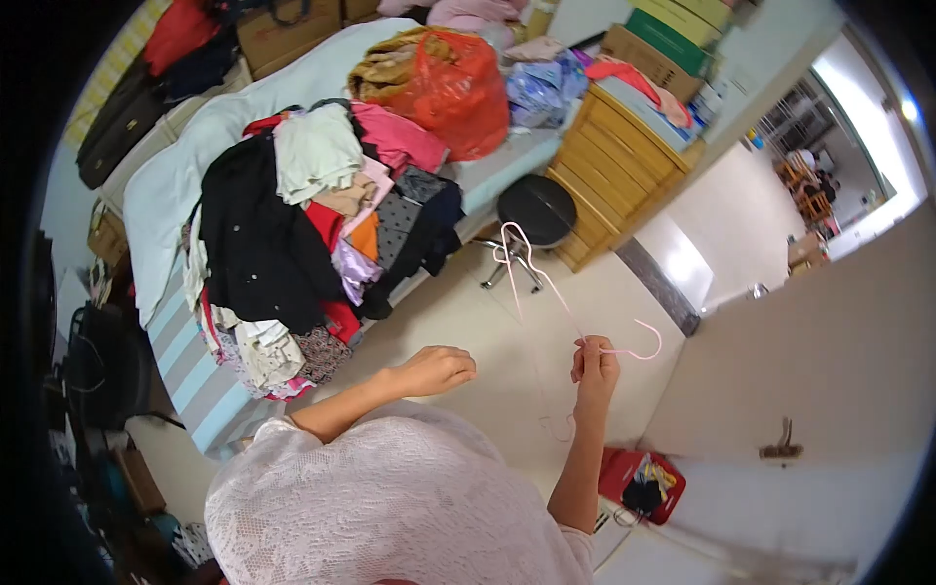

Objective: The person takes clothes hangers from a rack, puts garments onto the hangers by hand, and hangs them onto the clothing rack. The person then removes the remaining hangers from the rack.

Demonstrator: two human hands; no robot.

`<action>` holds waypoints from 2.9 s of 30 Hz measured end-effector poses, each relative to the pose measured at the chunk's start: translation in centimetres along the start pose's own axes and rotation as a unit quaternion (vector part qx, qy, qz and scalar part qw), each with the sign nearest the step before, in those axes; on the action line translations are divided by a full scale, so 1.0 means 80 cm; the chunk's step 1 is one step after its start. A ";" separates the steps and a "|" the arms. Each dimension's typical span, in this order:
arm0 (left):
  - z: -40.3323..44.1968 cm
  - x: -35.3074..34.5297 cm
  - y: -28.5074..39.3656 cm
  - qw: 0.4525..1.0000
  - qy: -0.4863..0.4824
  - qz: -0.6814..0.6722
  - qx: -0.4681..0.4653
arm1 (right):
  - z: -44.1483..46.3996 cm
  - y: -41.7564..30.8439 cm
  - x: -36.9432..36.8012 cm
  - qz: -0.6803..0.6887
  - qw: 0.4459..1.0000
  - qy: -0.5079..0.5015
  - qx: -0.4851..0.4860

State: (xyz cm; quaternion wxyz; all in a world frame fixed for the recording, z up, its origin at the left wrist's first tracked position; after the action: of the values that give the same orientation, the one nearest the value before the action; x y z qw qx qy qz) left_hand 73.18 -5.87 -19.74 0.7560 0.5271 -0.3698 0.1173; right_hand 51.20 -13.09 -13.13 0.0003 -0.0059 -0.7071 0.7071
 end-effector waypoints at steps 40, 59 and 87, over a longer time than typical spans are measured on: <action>-0.332 0.498 -0.429 0.626 0.529 0.331 0.468 | 0.152 0.081 -0.466 -0.015 0.964 -0.264 -0.040; -0.531 0.301 -0.335 0.678 0.388 -0.450 0.433 | 0.107 0.125 -0.633 -0.041 0.945 -0.322 -0.035; -0.413 0.532 -0.471 0.664 0.613 -0.212 0.372 | 0.106 0.097 -0.703 -0.097 0.911 -0.399 0.022</action>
State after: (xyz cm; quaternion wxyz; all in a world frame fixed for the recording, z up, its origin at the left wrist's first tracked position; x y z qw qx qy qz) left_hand 138.68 -1.37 -23.07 0.5574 0.6377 0.3730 0.3788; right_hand 107.43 -22.05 -20.41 -0.2137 0.3453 -0.6295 0.6624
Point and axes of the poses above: each hand's wrist, its own z-axis towards the middle knuckle, its own x-axis out of the back of the hand, y = z × x, the point moved 7 cm from there along z, towards the middle knuckle, and after that the axes turned 1 degree about y, right-handed, at the moved point
